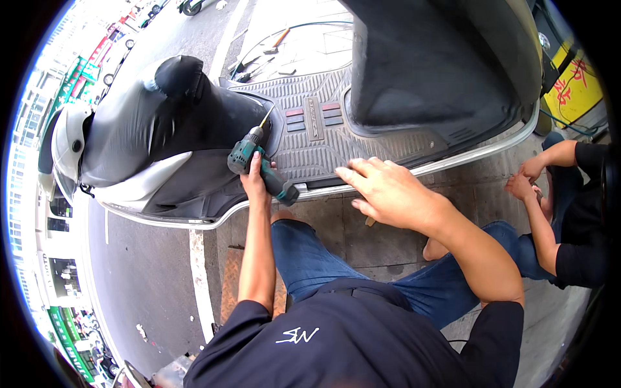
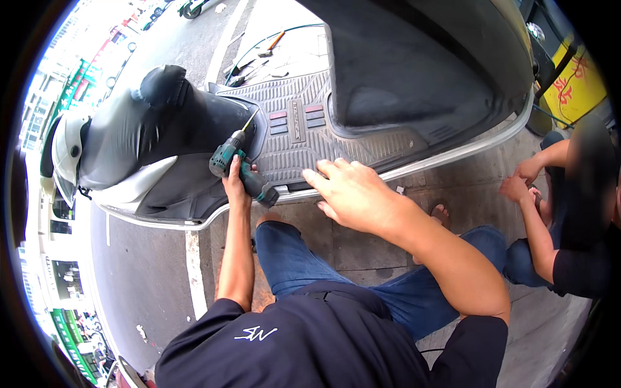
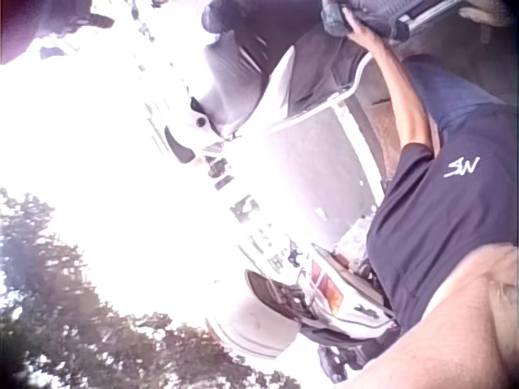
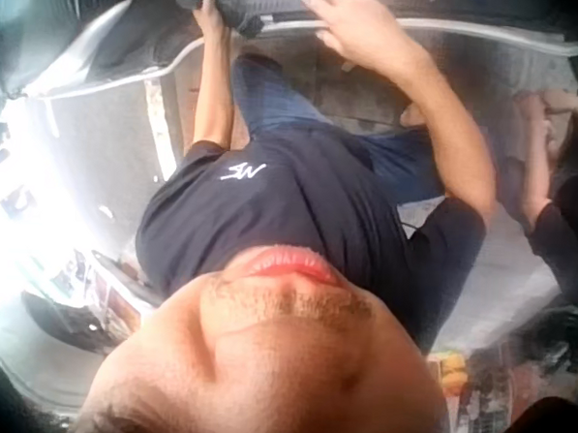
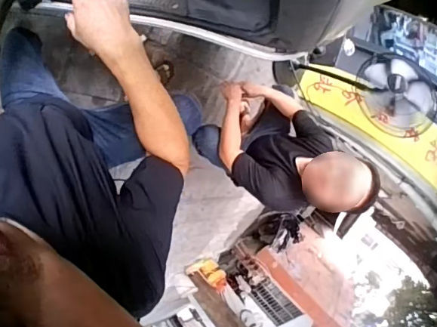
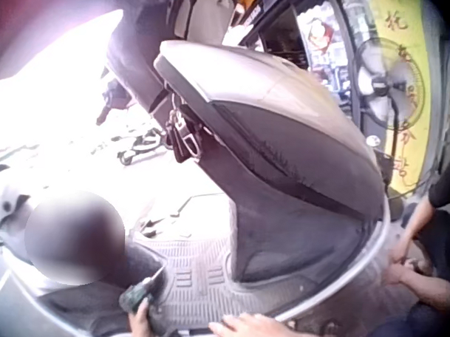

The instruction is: The person uses a power drill to remove screws from the body panels of a scooter and then continues to disassemble parts of the front fairing using a screwdriver.

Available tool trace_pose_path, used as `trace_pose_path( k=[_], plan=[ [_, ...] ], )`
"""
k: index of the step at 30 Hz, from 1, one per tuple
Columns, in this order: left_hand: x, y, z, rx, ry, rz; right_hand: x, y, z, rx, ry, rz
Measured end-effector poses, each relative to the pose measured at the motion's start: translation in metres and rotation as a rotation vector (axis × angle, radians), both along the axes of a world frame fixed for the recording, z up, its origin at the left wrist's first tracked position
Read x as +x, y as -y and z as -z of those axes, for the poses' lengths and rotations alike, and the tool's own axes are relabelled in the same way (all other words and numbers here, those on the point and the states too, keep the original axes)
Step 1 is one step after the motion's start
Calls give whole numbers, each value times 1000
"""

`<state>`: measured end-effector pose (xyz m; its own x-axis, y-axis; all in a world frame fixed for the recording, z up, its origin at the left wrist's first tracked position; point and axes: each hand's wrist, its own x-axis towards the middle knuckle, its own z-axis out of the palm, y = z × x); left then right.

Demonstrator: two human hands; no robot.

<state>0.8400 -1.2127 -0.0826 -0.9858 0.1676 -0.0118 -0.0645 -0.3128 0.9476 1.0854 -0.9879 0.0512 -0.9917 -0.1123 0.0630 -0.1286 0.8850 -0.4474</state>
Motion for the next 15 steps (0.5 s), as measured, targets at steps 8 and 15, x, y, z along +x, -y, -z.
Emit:
trace_pose_path(
  k=[8, 15],
  plan=[
    [114, -90, -49, 42, -146, 498, -36, 7, 60, -280, -345, 294],
    [11, -104, -40, -822, -1202, 535, -31, -53, 29, -360, -177, 691]
  ],
)
